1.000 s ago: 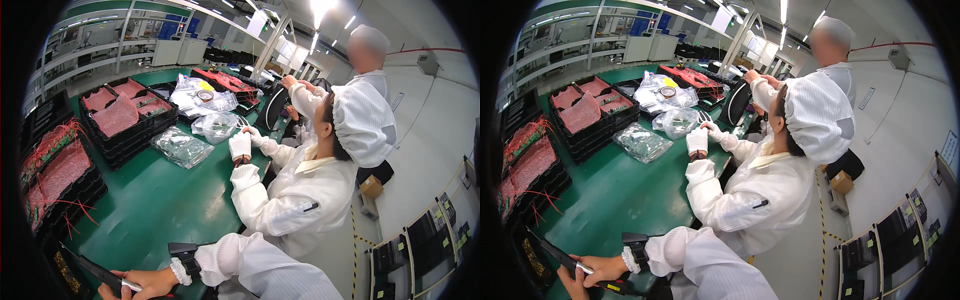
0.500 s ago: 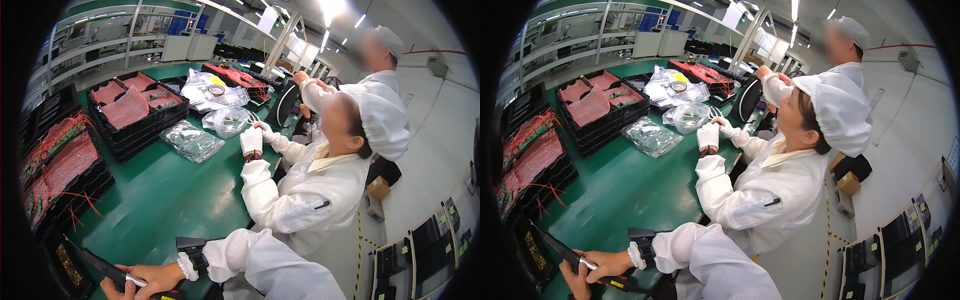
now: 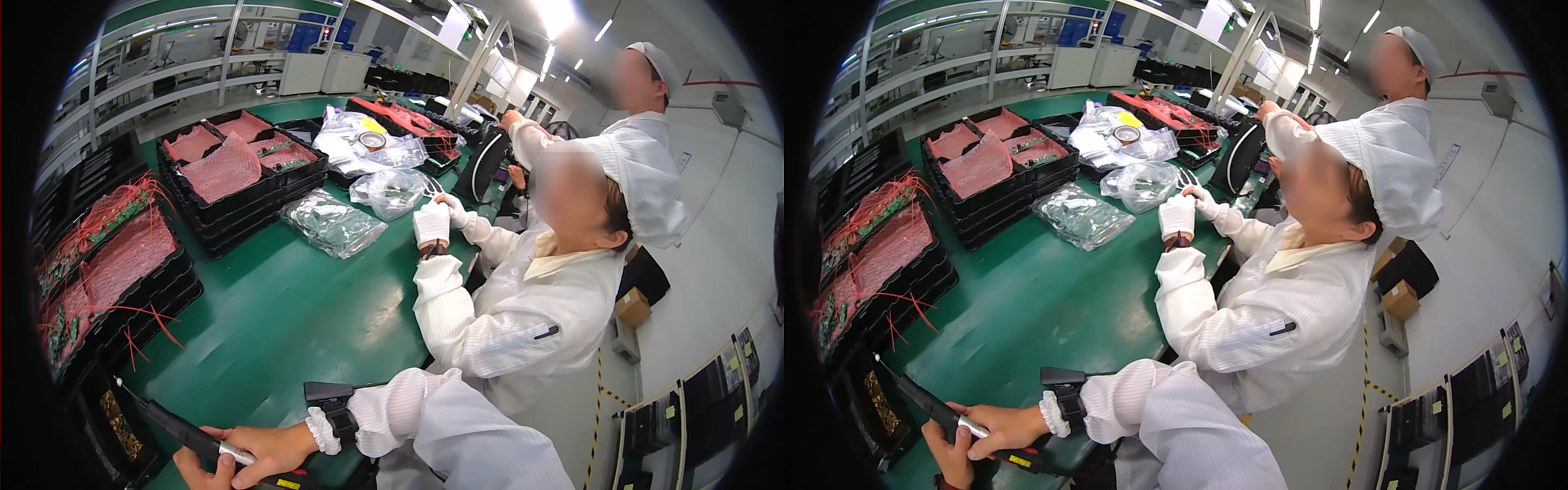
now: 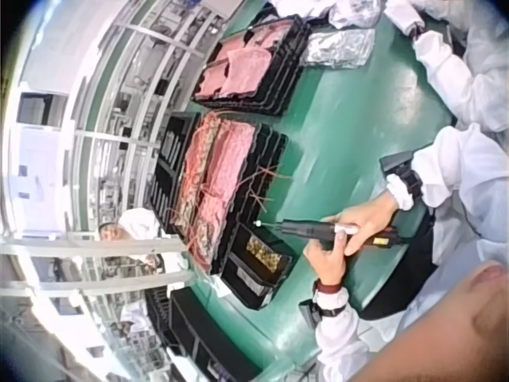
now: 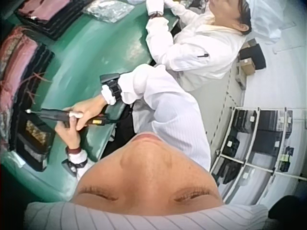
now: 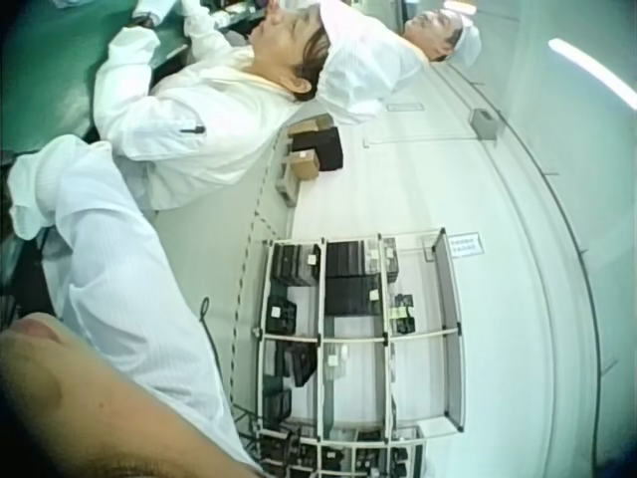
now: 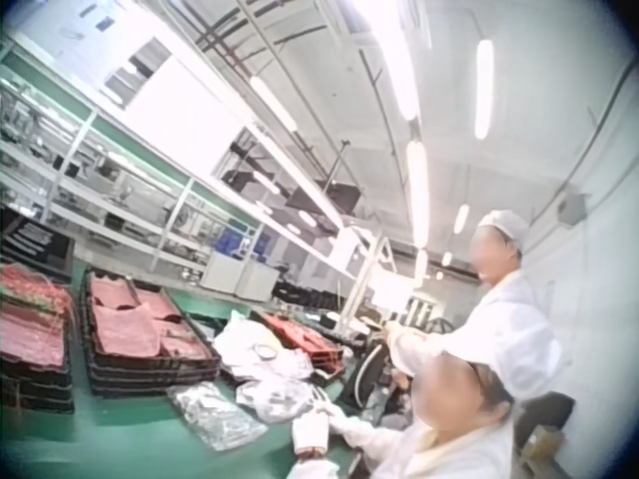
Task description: Assembling electronic circuit boards by installing components and using an electric screwdriver.
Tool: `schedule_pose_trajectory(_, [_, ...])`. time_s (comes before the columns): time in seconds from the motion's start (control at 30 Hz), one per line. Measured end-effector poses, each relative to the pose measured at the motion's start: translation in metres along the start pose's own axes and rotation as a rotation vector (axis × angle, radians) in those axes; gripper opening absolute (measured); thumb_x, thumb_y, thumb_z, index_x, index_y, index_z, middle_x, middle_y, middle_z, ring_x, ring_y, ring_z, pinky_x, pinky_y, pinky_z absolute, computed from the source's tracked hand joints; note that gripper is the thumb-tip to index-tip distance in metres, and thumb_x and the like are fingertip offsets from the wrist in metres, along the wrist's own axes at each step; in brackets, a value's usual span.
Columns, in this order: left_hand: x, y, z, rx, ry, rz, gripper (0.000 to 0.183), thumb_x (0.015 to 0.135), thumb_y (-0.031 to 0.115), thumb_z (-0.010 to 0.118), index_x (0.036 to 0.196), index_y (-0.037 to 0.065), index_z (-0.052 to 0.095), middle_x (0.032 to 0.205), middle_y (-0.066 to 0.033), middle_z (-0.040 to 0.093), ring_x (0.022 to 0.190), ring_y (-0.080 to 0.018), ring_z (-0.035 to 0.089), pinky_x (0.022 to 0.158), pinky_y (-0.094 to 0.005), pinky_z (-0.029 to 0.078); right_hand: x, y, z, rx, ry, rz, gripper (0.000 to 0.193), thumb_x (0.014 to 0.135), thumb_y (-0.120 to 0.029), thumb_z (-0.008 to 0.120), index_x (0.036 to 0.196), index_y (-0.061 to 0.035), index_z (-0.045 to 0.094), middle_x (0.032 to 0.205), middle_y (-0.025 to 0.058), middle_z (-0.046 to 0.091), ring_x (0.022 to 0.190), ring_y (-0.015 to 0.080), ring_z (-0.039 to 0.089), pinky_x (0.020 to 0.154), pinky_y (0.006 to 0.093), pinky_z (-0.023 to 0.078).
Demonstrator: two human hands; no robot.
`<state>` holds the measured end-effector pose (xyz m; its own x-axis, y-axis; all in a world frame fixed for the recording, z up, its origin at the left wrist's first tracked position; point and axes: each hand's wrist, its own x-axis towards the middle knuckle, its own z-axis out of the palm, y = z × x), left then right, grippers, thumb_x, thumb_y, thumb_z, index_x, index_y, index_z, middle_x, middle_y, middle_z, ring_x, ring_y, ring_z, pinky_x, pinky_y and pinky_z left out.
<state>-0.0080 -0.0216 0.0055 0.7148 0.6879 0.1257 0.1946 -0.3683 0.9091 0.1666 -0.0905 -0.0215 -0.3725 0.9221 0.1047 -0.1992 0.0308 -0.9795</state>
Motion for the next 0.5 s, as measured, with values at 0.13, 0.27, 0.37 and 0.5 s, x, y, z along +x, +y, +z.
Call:
schedule_pose_trajectory(0.13, [0.001, 0.001, 0.0, -0.003, -0.003, -0.001, 0.032, 0.092, 0.02, 0.068, 0.108, -0.008, 0.065, 0.089, -0.0122, 0.071, 0.081, -0.0182, 0.065, 0.075, -0.034, 0.051, 0.005, 0.019, 0.002, 0.025, 0.017, -0.084, 0.026, 0.085, -0.021, 0.066, 0.098, -0.0012, 0.054, 0.072, 0.0034, 0.057, 0.062, 0.0118, 0.06, 0.06, 0.0275, 0.049])
schedule_pose_trajectory(0.27, [0.003, 0.001, 0.0, -0.012, 0.002, -0.012, 0.033, 0.093, 0.021, 0.068, 0.108, -0.008, 0.065, 0.09, -0.0124, 0.071, 0.082, -0.0184, 0.065, 0.075, -0.034, 0.052, 0.005, 0.012, 0.0, 0.013, 0.033, -0.05, 0.027, 0.084, -0.021, 0.067, 0.097, -0.0009, 0.055, 0.071, 0.0034, 0.058, 0.063, 0.0123, 0.06, 0.061, 0.028, 0.049])
schedule_pose_trajectory(0.37, [0.001, 0.003, -0.002, -0.011, 0.002, -0.005, 0.033, 0.093, 0.021, 0.068, 0.109, -0.008, 0.065, 0.091, -0.0122, 0.071, 0.083, -0.0185, 0.065, 0.076, -0.034, 0.052, 0.007, 0.016, 0.0, -0.026, 0.014, -0.046, 0.025, 0.084, -0.021, 0.067, 0.094, -0.001, 0.056, 0.071, 0.0038, 0.06, 0.064, 0.0126, 0.061, 0.063, 0.0282, 0.049])
schedule_pose_trajectory(0.5, [0.002, -0.001, -0.001, -0.01, -0.011, 0.006, 0.033, 0.094, 0.021, 0.068, 0.109, -0.008, 0.065, 0.092, -0.0119, 0.071, 0.084, -0.0185, 0.065, 0.076, -0.0338, 0.052, 0.007, 0.021, -0.001, 0.014, 0.009, -0.085, 0.023, 0.083, -0.022, 0.067, 0.088, -0.0013, 0.057, 0.07, 0.0044, 0.061, 0.064, 0.0131, 0.061, 0.064, 0.0281, 0.049])
